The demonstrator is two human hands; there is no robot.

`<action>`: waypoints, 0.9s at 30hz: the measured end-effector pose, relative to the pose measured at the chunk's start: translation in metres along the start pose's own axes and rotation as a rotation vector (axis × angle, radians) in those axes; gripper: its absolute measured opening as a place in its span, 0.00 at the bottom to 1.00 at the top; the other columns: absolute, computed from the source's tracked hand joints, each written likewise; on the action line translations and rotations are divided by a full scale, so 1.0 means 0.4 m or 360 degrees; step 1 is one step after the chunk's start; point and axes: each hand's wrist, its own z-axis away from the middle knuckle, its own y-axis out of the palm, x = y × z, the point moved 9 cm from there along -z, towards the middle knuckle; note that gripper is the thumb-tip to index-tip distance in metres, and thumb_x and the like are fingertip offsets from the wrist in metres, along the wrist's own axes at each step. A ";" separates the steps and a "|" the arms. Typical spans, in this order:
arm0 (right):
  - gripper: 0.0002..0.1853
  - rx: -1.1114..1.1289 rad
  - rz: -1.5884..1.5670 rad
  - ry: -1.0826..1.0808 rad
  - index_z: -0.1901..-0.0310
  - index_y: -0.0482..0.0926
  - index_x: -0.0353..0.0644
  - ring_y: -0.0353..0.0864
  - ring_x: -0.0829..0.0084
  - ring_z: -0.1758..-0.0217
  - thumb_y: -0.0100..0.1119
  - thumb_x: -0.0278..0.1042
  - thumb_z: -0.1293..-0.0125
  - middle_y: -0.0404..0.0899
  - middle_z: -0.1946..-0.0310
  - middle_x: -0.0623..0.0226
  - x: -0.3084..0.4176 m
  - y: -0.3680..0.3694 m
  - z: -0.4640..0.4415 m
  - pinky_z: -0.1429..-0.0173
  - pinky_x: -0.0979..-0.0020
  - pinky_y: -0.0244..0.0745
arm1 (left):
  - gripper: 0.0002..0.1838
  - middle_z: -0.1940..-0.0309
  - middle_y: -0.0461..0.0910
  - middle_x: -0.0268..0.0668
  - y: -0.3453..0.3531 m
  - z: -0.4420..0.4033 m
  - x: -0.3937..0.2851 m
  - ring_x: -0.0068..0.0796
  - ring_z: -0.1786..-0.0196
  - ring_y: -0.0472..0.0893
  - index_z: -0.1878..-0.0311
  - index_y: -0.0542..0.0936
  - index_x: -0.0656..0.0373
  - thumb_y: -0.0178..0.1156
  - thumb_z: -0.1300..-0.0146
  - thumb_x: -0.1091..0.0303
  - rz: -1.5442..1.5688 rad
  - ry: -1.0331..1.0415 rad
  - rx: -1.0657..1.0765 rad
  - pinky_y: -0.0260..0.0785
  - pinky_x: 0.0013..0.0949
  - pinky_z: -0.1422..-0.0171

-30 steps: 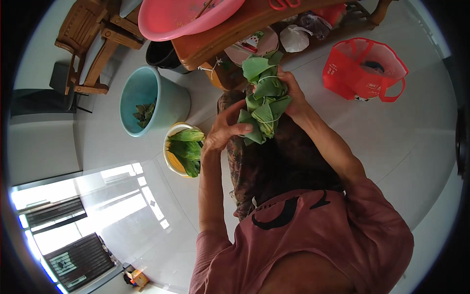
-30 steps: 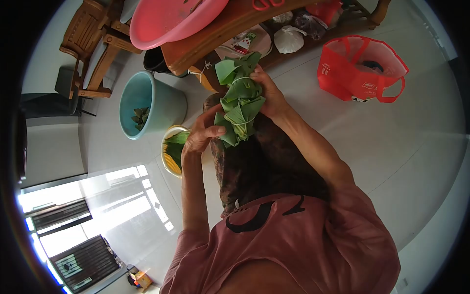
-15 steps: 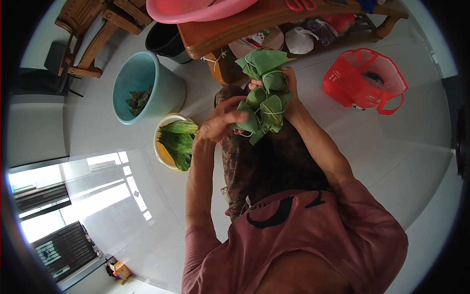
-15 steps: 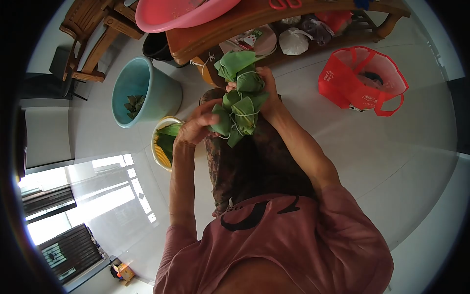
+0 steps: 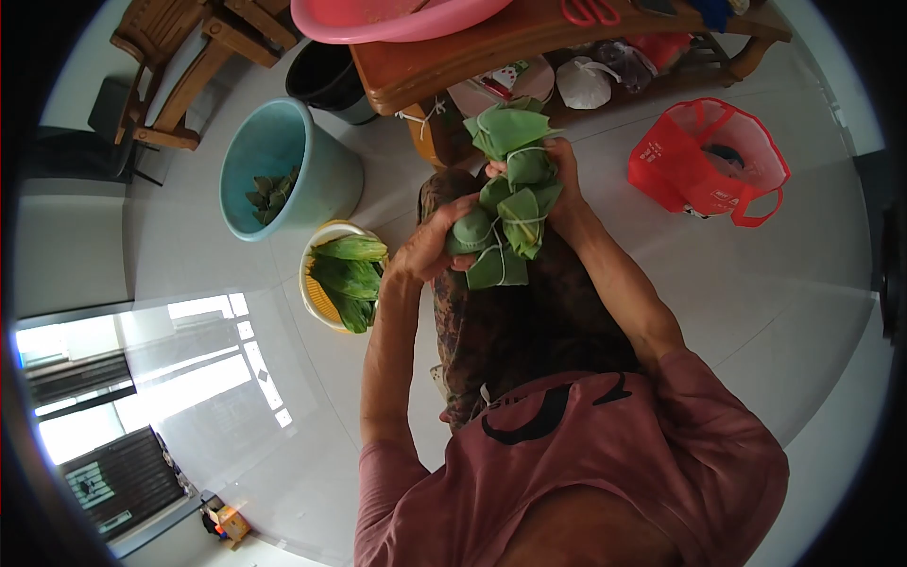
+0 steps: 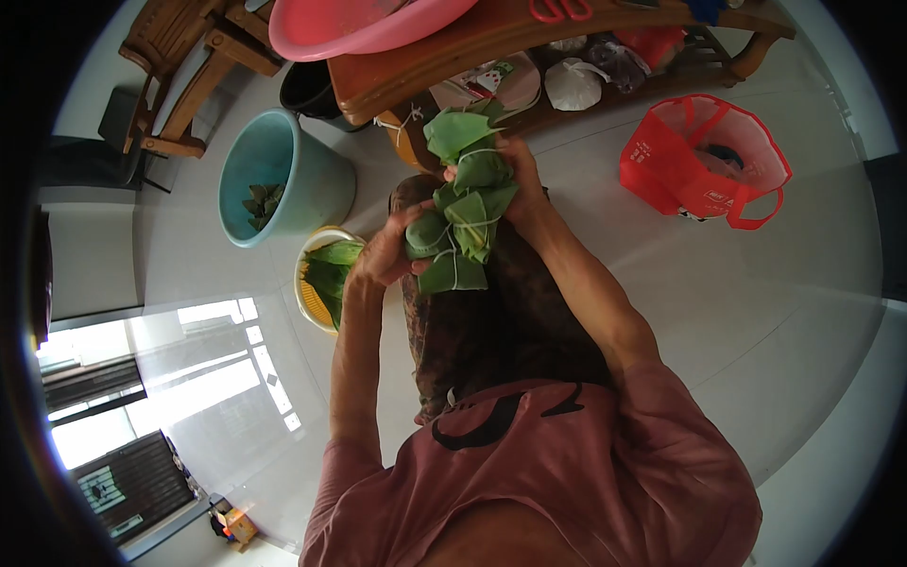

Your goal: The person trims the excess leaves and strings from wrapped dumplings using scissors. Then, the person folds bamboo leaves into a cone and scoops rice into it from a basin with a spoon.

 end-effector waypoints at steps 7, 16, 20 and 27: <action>0.37 0.0029 0.0438 -0.0172 0.34 0.52 0.47 0.76 0.64 0.51 0.48 0.39 0.48 0.67 0.45 0.56 0.016 0.038 0.023 0.48 0.65 0.74 | 0.36 0.72 0.75 0.36 0.014 0.041 -0.028 0.20 0.80 0.71 0.37 0.63 0.64 0.59 0.43 0.52 -0.0970 0.0264 -0.0210 0.61 0.24 0.78; 0.48 -0.0087 0.0806 -0.0251 0.31 0.45 0.52 0.62 0.62 0.36 0.58 0.28 0.56 0.58 0.38 0.58 0.056 0.032 0.073 0.33 0.64 0.60 | 0.42 0.61 0.77 0.43 0.060 0.129 -0.173 0.29 0.59 0.79 0.38 0.64 0.64 0.73 0.55 0.61 -0.1295 0.1079 -0.0786 0.72 0.29 0.58; 0.51 -0.0079 0.0883 -0.0151 0.31 0.42 0.53 0.60 0.63 0.35 0.59 0.26 0.57 0.57 0.38 0.59 0.046 0.044 0.071 0.34 0.64 0.59 | 0.34 0.56 0.77 0.45 0.097 0.080 -0.192 0.27 0.61 0.78 0.42 0.67 0.69 0.69 0.49 0.65 -0.1077 0.1176 -0.0769 0.72 0.26 0.58; 0.51 -0.0013 0.0809 -0.0126 0.30 0.40 0.50 0.57 0.67 0.34 0.58 0.26 0.56 0.54 0.38 0.62 0.058 0.036 0.079 0.33 0.65 0.57 | 0.20 0.59 0.79 0.42 0.032 0.045 -0.166 0.24 0.67 0.78 0.47 0.70 0.70 0.57 0.43 0.79 -0.0489 0.1073 -0.0757 0.70 0.23 0.64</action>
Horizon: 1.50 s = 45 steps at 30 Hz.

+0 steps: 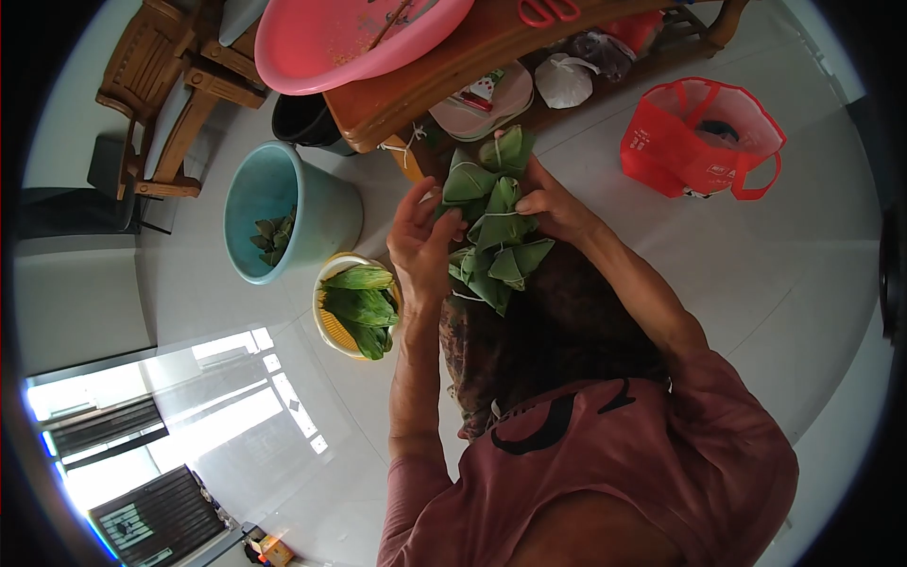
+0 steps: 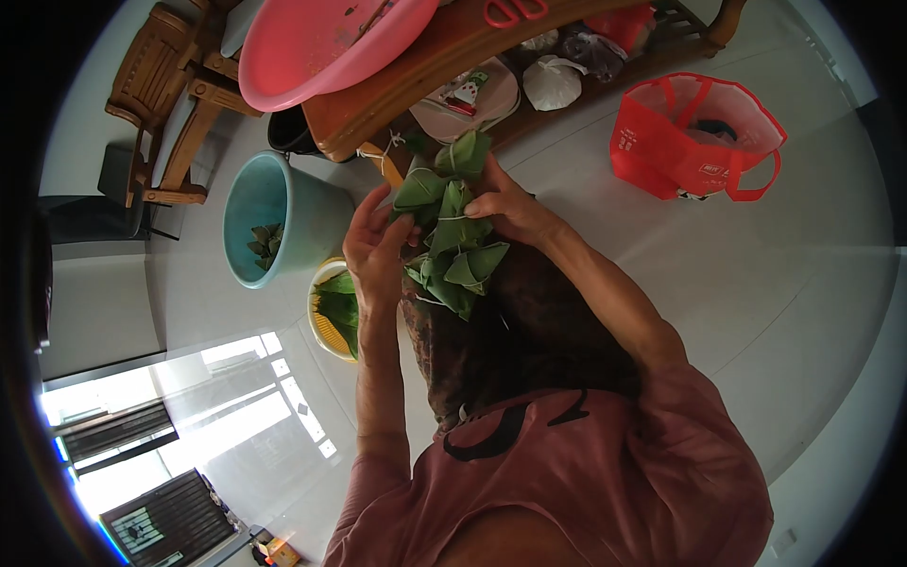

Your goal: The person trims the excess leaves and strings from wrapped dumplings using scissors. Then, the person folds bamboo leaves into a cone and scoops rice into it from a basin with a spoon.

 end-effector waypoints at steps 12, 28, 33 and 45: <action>0.21 0.0072 0.2062 0.0553 0.44 0.70 0.38 0.76 0.76 0.52 0.58 0.33 0.38 0.76 0.54 0.62 0.159 -0.135 0.007 0.47 0.72 0.71 | 0.11 0.64 0.77 0.34 -0.063 0.009 0.080 0.18 0.66 0.75 0.57 0.71 0.60 0.57 0.43 0.78 -0.0098 0.0042 -0.0226 0.68 0.22 0.66; 0.28 -0.0871 0.2624 0.0192 0.45 0.66 0.34 0.78 0.65 0.60 0.62 0.38 0.44 0.78 0.63 0.57 0.574 -0.282 -0.268 0.58 0.67 0.73 | 0.08 0.69 0.78 0.43 -0.039 0.067 0.010 0.45 0.67 0.79 0.64 0.77 0.60 0.64 0.49 0.75 -0.1375 0.0565 -0.0403 0.70 0.38 0.65; 0.40 -0.0201 0.1168 -0.0133 0.35 0.56 0.36 0.77 0.77 0.61 0.64 0.45 0.43 0.78 0.57 0.61 0.424 -0.100 -0.033 0.56 0.76 0.73 | 0.07 0.68 0.78 0.42 -0.061 0.062 -0.003 0.45 0.67 0.79 0.66 0.76 0.61 0.63 0.48 0.74 -0.1291 0.0822 -0.0473 0.71 0.38 0.65; 0.30 0.0723 0.2507 -0.0066 0.46 0.73 0.41 0.78 0.70 0.62 0.68 0.20 0.55 0.75 0.62 0.63 0.184 0.245 0.015 0.57 0.70 0.78 | 0.09 0.75 0.80 0.38 -0.151 0.016 0.060 0.21 0.74 0.79 0.60 0.77 0.69 0.59 0.43 0.75 -0.0318 -0.0185 -0.0184 0.70 0.21 0.71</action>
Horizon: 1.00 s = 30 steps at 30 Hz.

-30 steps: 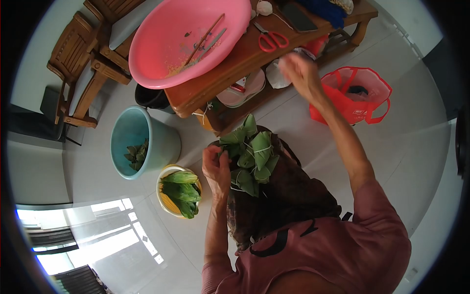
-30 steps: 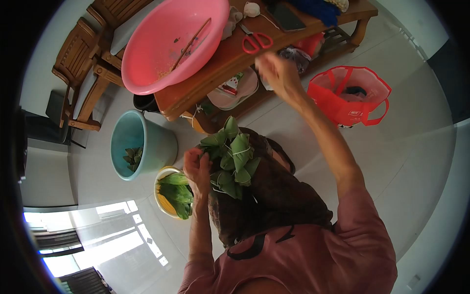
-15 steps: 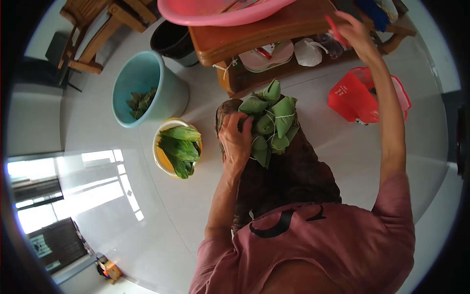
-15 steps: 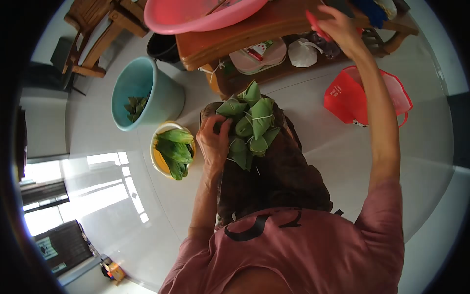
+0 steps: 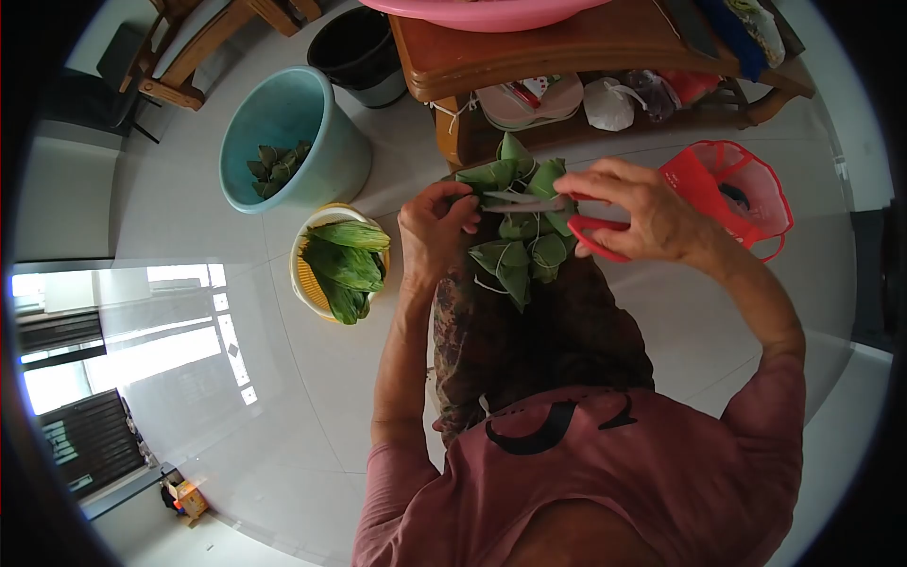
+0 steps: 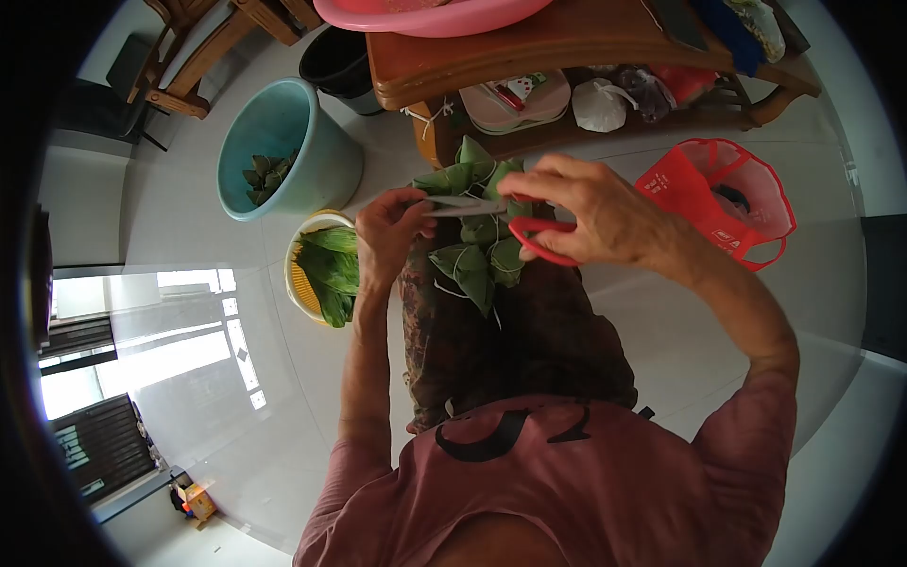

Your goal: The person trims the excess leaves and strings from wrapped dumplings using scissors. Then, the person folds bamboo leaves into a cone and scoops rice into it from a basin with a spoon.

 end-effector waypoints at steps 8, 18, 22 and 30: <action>0.20 0.0158 0.0710 -0.0325 0.55 0.72 0.39 0.76 0.62 0.59 0.64 0.24 0.53 0.69 0.63 0.61 0.045 0.024 -0.070 0.57 0.64 0.75 | 0.10 0.75 0.80 0.37 -0.018 0.013 -0.033 0.20 0.74 0.78 0.60 0.77 0.69 0.61 0.45 0.76 -0.0267 0.0161 -0.0103 0.70 0.21 0.70; 0.16 0.0112 0.1059 -0.0551 0.60 0.73 0.39 0.73 0.66 0.57 0.62 0.28 0.53 0.69 0.64 0.65 0.087 0.062 -0.108 0.52 0.65 0.71 | 0.09 0.75 0.82 0.38 -0.052 0.036 -0.025 0.22 0.72 0.81 0.66 0.81 0.64 0.66 0.52 0.73 -0.0282 0.0329 -0.0283 0.73 0.24 0.65; 0.16 0.0088 0.1154 -0.0647 0.59 0.72 0.40 0.73 0.68 0.58 0.62 0.28 0.52 0.68 0.65 0.66 0.095 0.080 -0.118 0.55 0.66 0.71 | 0.08 0.74 0.82 0.37 -0.057 0.045 -0.047 0.23 0.71 0.81 0.68 0.82 0.64 0.66 0.53 0.74 -0.0375 0.0353 -0.0285 0.73 0.25 0.64; 0.10 0.0085 0.1421 -0.0743 0.63 0.73 0.39 0.73 0.74 0.58 0.56 0.27 0.50 0.69 0.65 0.69 0.126 0.068 -0.072 0.55 0.74 0.70 | 0.07 0.76 0.81 0.35 -0.058 0.048 -0.013 0.20 0.72 0.80 0.69 0.82 0.62 0.66 0.54 0.75 -0.0261 0.0361 -0.0259 0.72 0.24 0.65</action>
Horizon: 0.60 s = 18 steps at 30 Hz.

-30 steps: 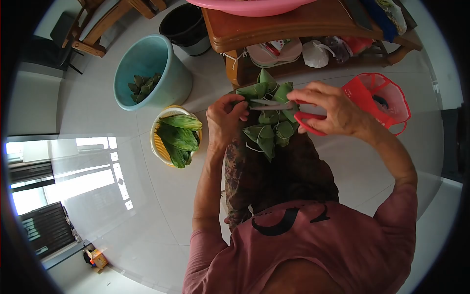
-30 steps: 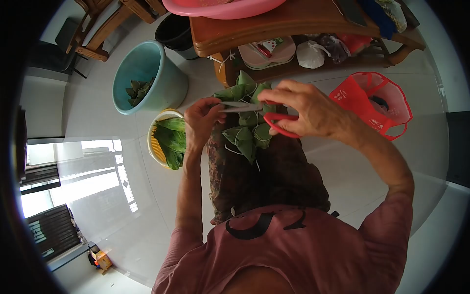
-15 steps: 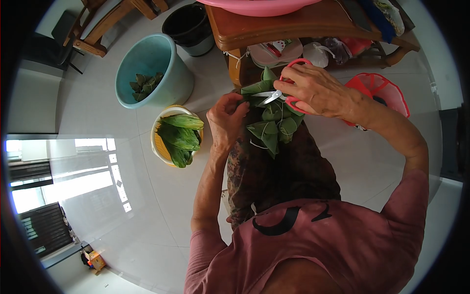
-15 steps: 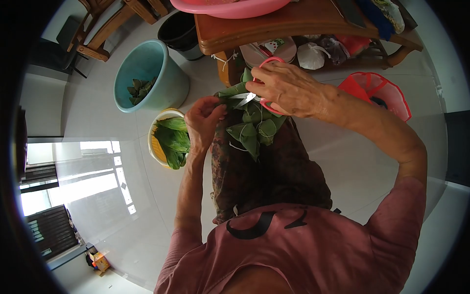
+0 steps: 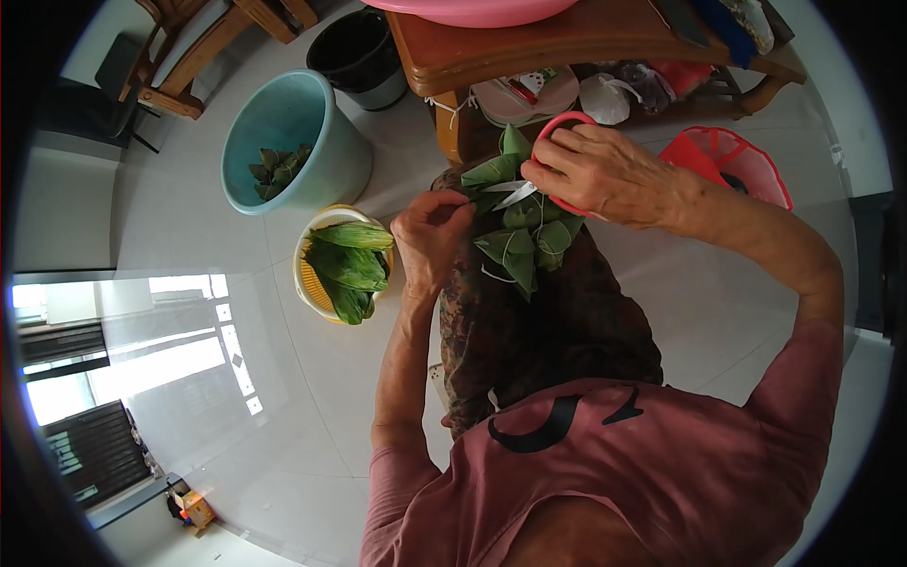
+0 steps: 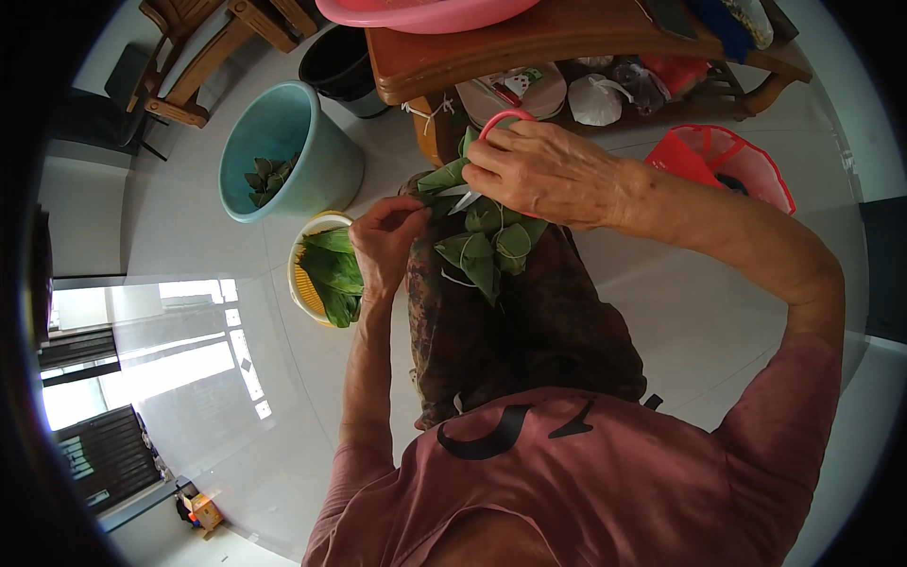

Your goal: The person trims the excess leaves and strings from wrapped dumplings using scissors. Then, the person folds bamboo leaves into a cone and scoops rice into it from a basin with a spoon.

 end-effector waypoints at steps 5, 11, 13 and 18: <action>0.12 -0.0106 0.0094 -0.0086 0.61 0.74 0.39 0.73 0.72 0.61 0.55 0.30 0.49 0.70 0.66 0.68 0.015 0.025 -0.021 0.59 0.73 0.70 | 0.06 0.74 0.82 0.35 0.009 0.008 -0.030 0.20 0.72 0.80 0.70 0.81 0.63 0.65 0.54 0.76 -0.0018 0.0109 0.0010 0.72 0.24 0.65; 0.09 -0.0015 0.0324 -0.0218 0.66 0.75 0.39 0.73 0.75 0.61 0.55 0.30 0.51 0.70 0.68 0.69 0.039 0.061 -0.056 0.59 0.75 0.70 | 0.05 0.73 0.82 0.35 0.018 0.010 -0.075 0.20 0.72 0.80 0.70 0.81 0.63 0.63 0.54 0.78 -0.0076 0.0232 0.0029 0.72 0.24 0.65; 0.05 -0.0001 0.0313 -0.0256 0.70 0.76 0.38 0.75 0.74 0.63 0.55 0.29 0.50 0.71 0.70 0.70 0.037 0.067 -0.074 0.62 0.74 0.72 | 0.05 0.73 0.81 0.35 0.020 0.002 -0.078 0.20 0.72 0.80 0.70 0.81 0.63 0.63 0.54 0.78 -0.0072 0.0230 0.0050 0.72 0.24 0.65; 0.07 0.0260 0.0049 -0.0152 0.71 0.77 0.37 0.78 0.68 0.64 0.60 0.27 0.54 0.72 0.71 0.65 -0.001 0.116 -0.083 0.63 0.68 0.74 | 0.04 0.74 0.80 0.35 0.021 -0.023 -0.053 0.20 0.73 0.79 0.71 0.81 0.63 0.62 0.52 0.79 -0.0012 0.0064 0.0122 0.71 0.23 0.67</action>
